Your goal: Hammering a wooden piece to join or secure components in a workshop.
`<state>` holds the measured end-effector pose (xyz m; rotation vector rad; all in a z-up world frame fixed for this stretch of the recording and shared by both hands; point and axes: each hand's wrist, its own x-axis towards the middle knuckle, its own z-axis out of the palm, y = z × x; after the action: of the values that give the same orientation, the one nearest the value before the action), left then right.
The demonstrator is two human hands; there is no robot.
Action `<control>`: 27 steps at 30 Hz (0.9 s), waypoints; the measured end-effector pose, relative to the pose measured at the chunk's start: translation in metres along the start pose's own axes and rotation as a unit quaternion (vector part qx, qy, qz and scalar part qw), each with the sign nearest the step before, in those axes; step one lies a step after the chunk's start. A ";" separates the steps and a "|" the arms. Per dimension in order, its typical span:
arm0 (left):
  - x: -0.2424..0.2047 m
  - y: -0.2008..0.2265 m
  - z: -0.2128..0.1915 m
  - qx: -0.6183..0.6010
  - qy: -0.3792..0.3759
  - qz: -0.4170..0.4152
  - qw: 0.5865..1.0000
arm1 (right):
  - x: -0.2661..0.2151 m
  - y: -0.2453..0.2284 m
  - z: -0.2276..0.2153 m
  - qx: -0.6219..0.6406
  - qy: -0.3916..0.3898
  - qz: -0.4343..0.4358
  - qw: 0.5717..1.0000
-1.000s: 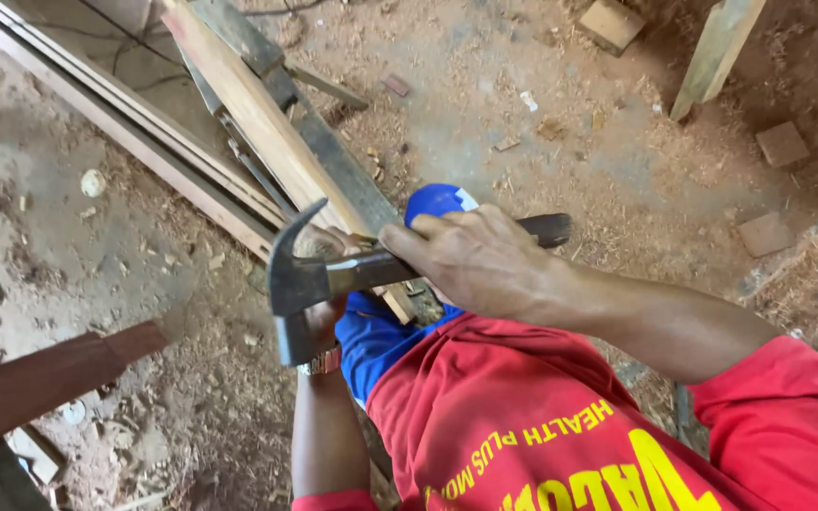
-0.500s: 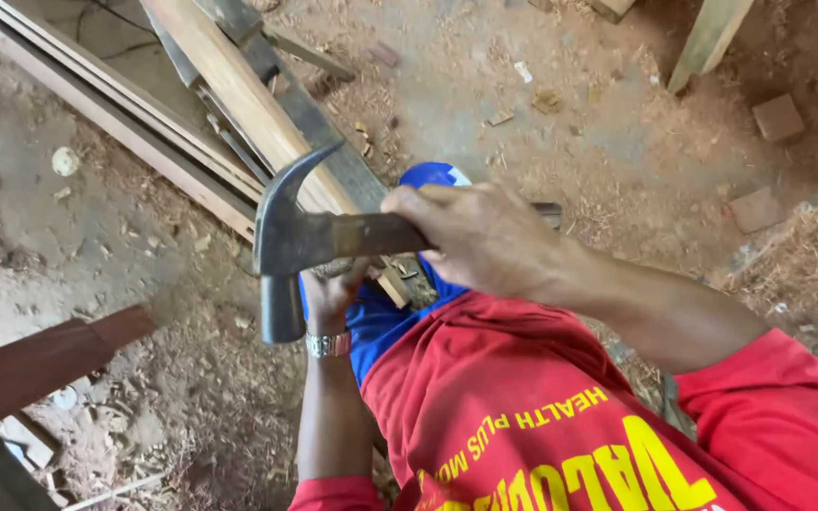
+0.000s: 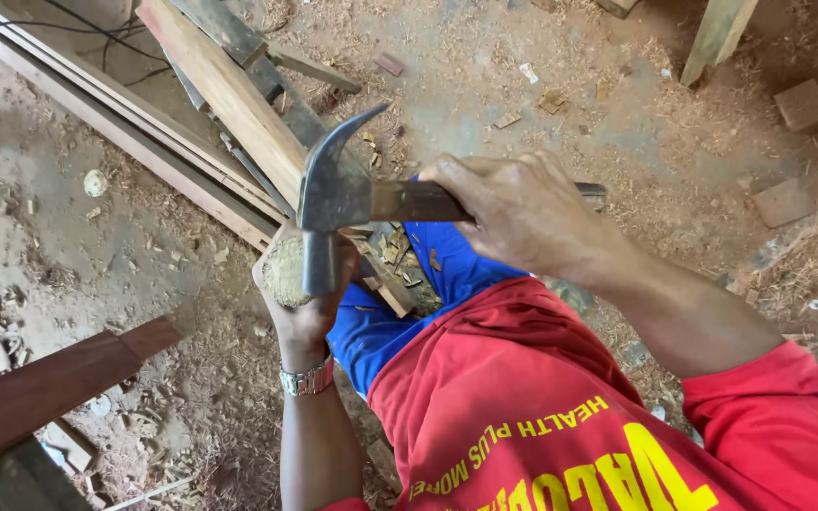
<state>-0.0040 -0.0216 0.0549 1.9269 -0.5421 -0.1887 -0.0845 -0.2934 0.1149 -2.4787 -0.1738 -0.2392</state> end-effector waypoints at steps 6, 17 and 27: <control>-0.012 -0.035 0.006 -0.358 0.045 -0.138 0.922 | -0.004 -0.002 0.006 0.026 -0.030 -0.041 0.998; -0.028 -0.059 0.010 -0.309 -0.038 -0.048 0.949 | 0.000 -0.028 -0.003 0.045 -0.051 -0.133 0.989; -0.025 -0.032 0.019 -0.330 0.056 -0.010 0.942 | 0.008 -0.029 0.003 -0.070 -0.202 -0.088 0.973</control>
<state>-0.0240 -0.0163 0.0154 1.2770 -0.3249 -0.2366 -0.0818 -0.2678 0.1312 -2.6290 -0.5654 0.1911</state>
